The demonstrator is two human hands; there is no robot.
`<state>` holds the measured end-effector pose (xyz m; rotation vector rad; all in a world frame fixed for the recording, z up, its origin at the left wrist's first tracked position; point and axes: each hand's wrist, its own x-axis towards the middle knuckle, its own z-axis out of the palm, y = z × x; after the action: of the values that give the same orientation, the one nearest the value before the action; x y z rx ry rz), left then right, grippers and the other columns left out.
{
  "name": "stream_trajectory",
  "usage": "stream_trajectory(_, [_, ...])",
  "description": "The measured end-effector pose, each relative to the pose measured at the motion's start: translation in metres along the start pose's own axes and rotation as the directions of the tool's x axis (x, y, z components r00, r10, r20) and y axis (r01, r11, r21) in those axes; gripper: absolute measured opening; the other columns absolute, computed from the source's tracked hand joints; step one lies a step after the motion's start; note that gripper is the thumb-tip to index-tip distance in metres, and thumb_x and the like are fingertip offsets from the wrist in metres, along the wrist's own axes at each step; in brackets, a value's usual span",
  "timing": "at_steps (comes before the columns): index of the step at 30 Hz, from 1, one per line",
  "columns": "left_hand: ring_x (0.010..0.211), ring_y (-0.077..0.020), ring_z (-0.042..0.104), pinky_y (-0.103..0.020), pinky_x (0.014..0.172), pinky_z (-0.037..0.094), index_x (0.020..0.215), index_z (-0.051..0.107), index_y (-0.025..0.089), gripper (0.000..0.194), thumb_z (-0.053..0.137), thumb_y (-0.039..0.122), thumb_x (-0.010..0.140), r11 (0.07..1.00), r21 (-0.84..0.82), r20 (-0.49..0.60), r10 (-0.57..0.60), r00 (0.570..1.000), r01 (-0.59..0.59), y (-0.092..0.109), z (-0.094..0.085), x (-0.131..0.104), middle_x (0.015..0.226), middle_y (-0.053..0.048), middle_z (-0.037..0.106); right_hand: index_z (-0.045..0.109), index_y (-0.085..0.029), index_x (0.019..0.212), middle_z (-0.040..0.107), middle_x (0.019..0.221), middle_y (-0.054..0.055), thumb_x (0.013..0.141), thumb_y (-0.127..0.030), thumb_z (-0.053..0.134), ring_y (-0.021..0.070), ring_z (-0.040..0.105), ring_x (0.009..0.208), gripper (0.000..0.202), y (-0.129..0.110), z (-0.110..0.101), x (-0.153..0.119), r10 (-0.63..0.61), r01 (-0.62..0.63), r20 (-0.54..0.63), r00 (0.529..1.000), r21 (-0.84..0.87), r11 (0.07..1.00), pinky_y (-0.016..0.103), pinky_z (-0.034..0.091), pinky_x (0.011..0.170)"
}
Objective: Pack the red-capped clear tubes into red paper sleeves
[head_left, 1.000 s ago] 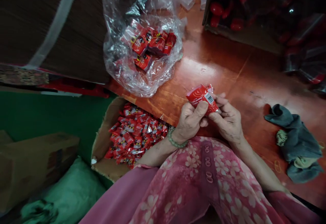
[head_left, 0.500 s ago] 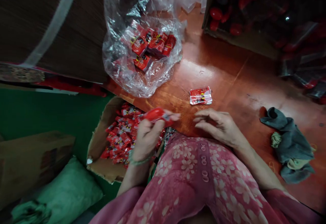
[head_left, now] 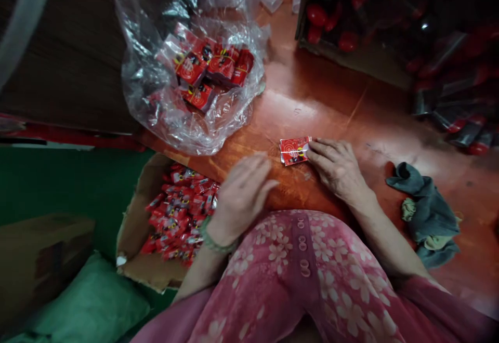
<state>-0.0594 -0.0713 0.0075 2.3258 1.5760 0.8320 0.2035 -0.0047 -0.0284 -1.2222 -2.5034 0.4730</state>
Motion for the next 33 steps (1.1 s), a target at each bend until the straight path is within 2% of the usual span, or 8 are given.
stream_trajectory(5, [0.136,-0.0286,0.063,-0.047,0.113,0.055,0.134,0.063,0.008,0.035,0.054,0.018,0.102,0.975,-0.008,0.125,0.22,0.967,-0.221,0.014,0.061,0.046,0.141,-0.02,0.068,0.074,-0.018,0.119,0.078,0.122,0.013,0.102,-0.018,0.054,0.0278,0.067,0.115,0.026,-0.009,0.002,-0.001,-0.075,0.072,-0.088,0.993,-0.04,0.997,0.045,0.05,0.097])
stream_trajectory(13, [0.092,-0.0227,0.068,-0.036,0.08,0.057,0.099,0.074,0.013,0.017,0.057,0.009,0.096,0.967,0.058,0.035,0.246,0.969,-0.248,0.008,0.06,0.057,0.102,-0.01,0.079,0.073,-0.021,0.108,0.079,0.104,0.009,0.101,-0.027,0.061,0.0229,0.071,0.095,0.015,0.008,-0.042,0.02,0.034,-0.081,0.206,0.978,0.222,0.972,0.038,0.055,0.087])
stream_trajectory(16, [0.077,-0.0177,0.062,-0.031,0.071,0.055,0.088,0.073,0.015,0.015,0.061,0.011,0.096,0.983,-0.057,0.029,0.177,0.984,-0.175,0.006,0.063,0.06,0.087,-0.006,0.075,0.074,-0.021,0.101,0.078,0.098,0.01,0.1,-0.03,0.061,0.026,0.071,0.092,0.016,0.048,-0.071,0.033,0.223,-0.223,0.011,0.975,0.047,0.974,0.041,0.055,0.086])
stream_trajectory(20, [0.076,-0.0152,0.064,-0.028,0.07,0.057,0.089,0.075,0.017,0.013,0.065,0.02,0.097,0.971,-0.204,0.025,0.134,0.991,-0.126,0.0,0.065,0.062,0.084,-0.003,0.073,0.071,-0.016,0.117,0.072,0.114,0.02,0.095,-0.043,0.065,0.039,0.064,0.111,0.036,0.117,-0.096,0.044,0.528,-0.64,-0.399,0.75,-0.235,0.732,0.058,0.05,0.096])
stream_trajectory(23, [0.078,-0.0145,0.068,-0.028,0.073,0.059,0.097,0.077,0.018,0.013,0.065,0.021,0.097,0.957,-0.263,0.034,0.136,0.99,-0.122,-0.003,0.062,0.065,0.088,-0.002,0.074,0.059,-0.012,0.137,0.065,0.13,0.028,0.095,-0.051,0.062,0.0435,0.059,0.121,0.058,0.157,-0.093,0.053,0.636,-0.78,-0.482,0.603,-0.189,0.596,0.065,0.047,0.096])
stream_trajectory(26, [0.079,-0.0142,0.069,-0.026,0.073,0.06,0.102,0.078,0.02,0.016,0.062,0.02,0.099,0.951,-0.283,0.055,0.144,0.988,-0.123,-0.003,0.059,0.068,0.088,-0.002,0.074,0.055,-0.012,0.139,0.064,0.132,0.028,0.094,-0.048,0.062,0.0454,0.056,0.125,0.058,0.177,-0.08,0.067,0.704,-0.834,-0.466,0.536,-0.16,0.529,0.072,0.039,0.101])
stream_trajectory(29, [0.082,-0.0167,0.069,-0.029,0.076,0.06,0.104,0.075,0.016,0.017,0.059,0.016,0.099,0.968,-0.218,0.078,0.145,0.986,-0.125,0.0,0.06,0.068,0.09,-0.005,0.073,0.06,-0.013,0.132,0.067,0.127,0.027,0.095,-0.037,0.059,0.0413,0.063,0.116,0.044,0.174,-0.07,0.076,0.692,-0.809,-0.453,0.562,-0.127,0.574,0.07,0.038,0.102])
stream_trajectory(33, [0.082,-0.0216,0.062,-0.035,0.076,0.058,0.11,0.071,0.011,0.021,0.054,0.011,0.098,0.988,0.015,0.126,0.152,0.98,-0.155,0.006,0.063,0.064,0.09,-0.009,0.072,0.067,-0.02,0.124,0.072,0.12,0.02,0.097,-0.031,0.053,0.0367,0.068,0.106,0.032,0.151,-0.064,0.069,0.618,-0.694,-0.372,0.693,-0.11,0.712,0.061,0.045,0.098])
